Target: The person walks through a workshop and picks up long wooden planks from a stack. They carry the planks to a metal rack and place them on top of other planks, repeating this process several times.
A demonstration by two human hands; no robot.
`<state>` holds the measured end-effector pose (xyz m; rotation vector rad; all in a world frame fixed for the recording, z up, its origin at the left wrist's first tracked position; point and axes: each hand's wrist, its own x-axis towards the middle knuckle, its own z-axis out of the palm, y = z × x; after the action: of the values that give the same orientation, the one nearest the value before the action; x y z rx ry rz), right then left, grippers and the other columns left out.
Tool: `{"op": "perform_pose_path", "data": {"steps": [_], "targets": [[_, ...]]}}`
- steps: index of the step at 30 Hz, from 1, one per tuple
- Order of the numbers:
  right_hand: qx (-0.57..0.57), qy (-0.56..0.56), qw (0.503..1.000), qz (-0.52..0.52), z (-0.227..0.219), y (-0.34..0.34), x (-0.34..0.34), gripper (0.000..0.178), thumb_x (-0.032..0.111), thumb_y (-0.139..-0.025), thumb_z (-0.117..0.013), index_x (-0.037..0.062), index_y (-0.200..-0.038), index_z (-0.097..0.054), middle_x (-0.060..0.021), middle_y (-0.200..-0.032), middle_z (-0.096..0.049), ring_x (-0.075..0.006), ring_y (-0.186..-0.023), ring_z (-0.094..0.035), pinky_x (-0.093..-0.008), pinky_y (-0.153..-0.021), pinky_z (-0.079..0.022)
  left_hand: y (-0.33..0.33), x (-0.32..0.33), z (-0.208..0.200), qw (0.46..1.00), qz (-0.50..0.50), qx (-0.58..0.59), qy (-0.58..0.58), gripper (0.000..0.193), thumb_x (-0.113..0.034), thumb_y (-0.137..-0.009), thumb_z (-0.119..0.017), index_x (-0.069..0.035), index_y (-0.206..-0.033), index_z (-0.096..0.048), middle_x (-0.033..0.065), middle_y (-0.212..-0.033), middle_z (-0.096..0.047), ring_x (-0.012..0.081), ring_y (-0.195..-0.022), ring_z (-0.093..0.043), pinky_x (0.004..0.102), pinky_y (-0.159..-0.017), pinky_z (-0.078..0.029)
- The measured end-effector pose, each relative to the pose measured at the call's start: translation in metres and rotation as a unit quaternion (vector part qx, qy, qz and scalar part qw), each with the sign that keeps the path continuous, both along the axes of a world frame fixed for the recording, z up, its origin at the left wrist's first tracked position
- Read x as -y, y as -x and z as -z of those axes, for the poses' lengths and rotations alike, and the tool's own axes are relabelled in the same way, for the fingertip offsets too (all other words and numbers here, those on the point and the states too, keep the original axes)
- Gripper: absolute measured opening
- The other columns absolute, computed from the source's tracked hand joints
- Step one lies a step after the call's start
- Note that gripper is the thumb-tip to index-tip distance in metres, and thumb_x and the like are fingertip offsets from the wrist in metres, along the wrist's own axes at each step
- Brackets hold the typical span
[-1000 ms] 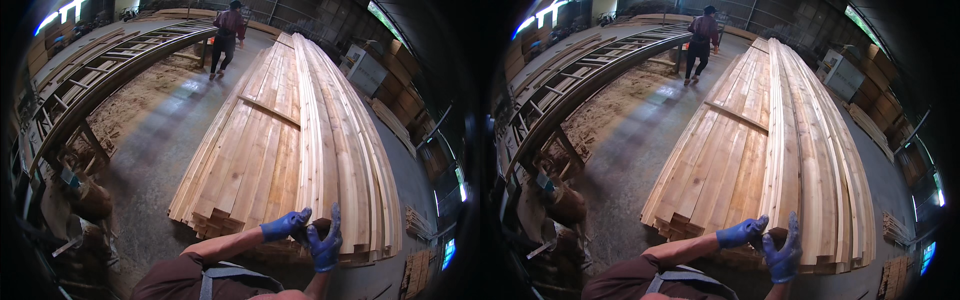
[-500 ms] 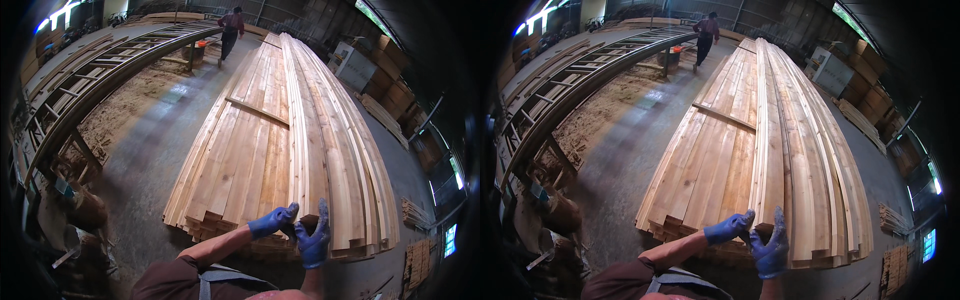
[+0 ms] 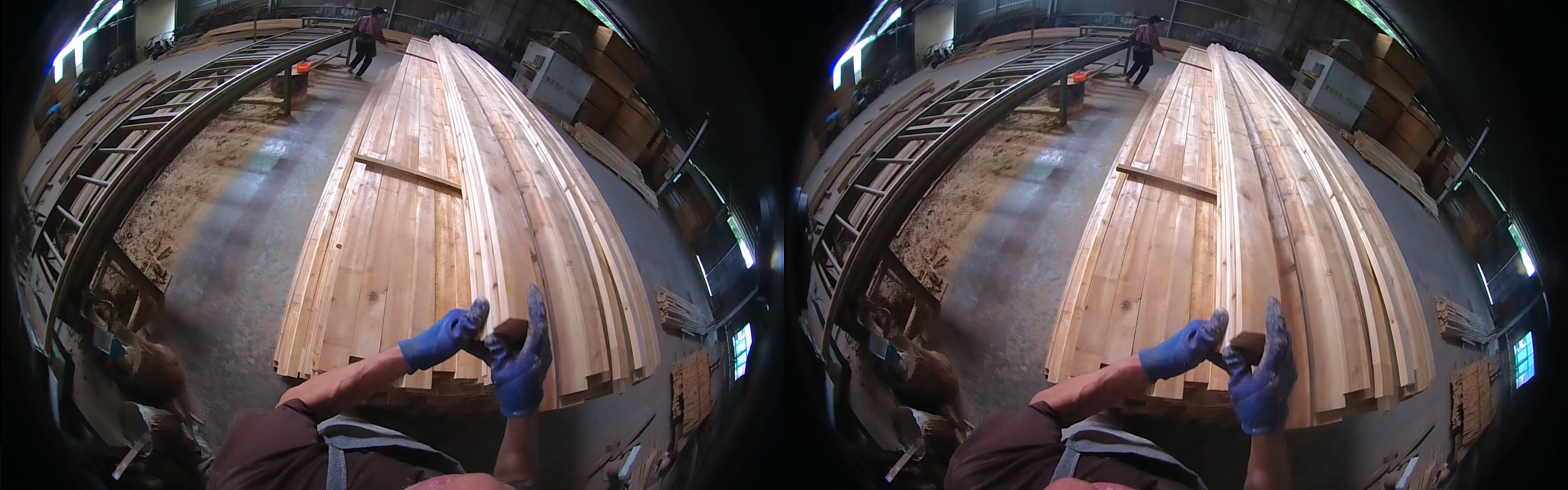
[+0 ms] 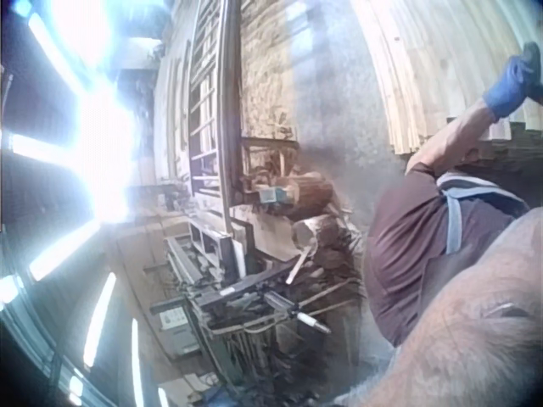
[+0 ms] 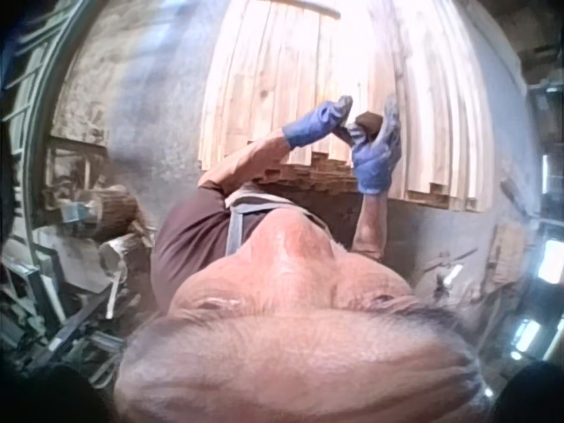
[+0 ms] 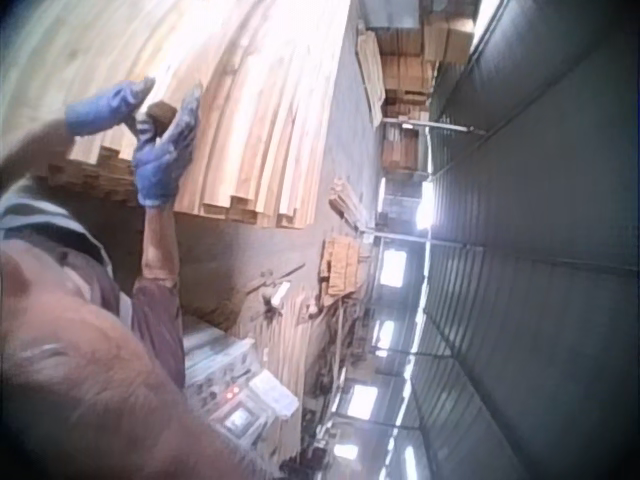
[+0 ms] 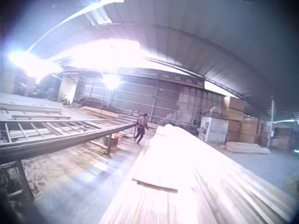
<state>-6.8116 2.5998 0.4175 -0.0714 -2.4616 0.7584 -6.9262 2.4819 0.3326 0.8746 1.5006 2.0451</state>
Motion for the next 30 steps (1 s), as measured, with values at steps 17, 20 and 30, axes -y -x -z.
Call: {"op": "perform_pose_path", "data": {"steps": [17, 20, 30], "targets": [[0.001, 0.322, 0.944, -0.076, 0.031, 0.072, -0.037, 0.065, 0.048, -0.107, -0.046, -0.0025, -0.149, -0.045, -0.0112, -0.144, -0.057, -0.0206, -0.127, -0.056, -0.0355, -0.108, -0.045, 0.029, 0.010, 0.017, 0.921, 0.123, 0.320, -0.182, 0.079, -0.067, -0.095, -0.055, 0.003, -0.131, -0.056, 0.0121, -0.121, -0.065, 0.0228, -0.113, -0.067, 0.0458, -0.104, -0.054], [0.009, 0.428, 0.891, -0.154, 0.064, 0.112, -0.054, 0.065, 0.048, -0.110, -0.036, -0.0036, -0.150, -0.042, -0.0113, -0.148, -0.053, -0.0187, -0.134, -0.050, -0.0335, -0.116, -0.035, 0.029, 0.024, -0.007, 0.963, 0.067, 0.256, -0.055, 0.074, -0.070, -0.096, -0.052, 0.000, -0.120, -0.063, 0.0087, -0.102, -0.068, 0.0181, -0.093, -0.067, 0.0368, -0.082, -0.057], [0.109, 0.695, 0.651, -0.285, 0.129, 0.158, -0.092, 0.064, 0.052, -0.107, -0.041, 0.0060, -0.153, -0.041, -0.0076, -0.148, -0.052, -0.0200, -0.132, -0.053, -0.0367, -0.111, -0.044, 0.026, -0.003, 0.047, 0.963, -0.038, 0.250, -0.089, 0.067, -0.070, -0.097, -0.050, -0.006, -0.103, -0.068, -0.0022, -0.070, -0.054, 0.0070, -0.059, -0.044, 0.0260, -0.051, -0.033]]}}
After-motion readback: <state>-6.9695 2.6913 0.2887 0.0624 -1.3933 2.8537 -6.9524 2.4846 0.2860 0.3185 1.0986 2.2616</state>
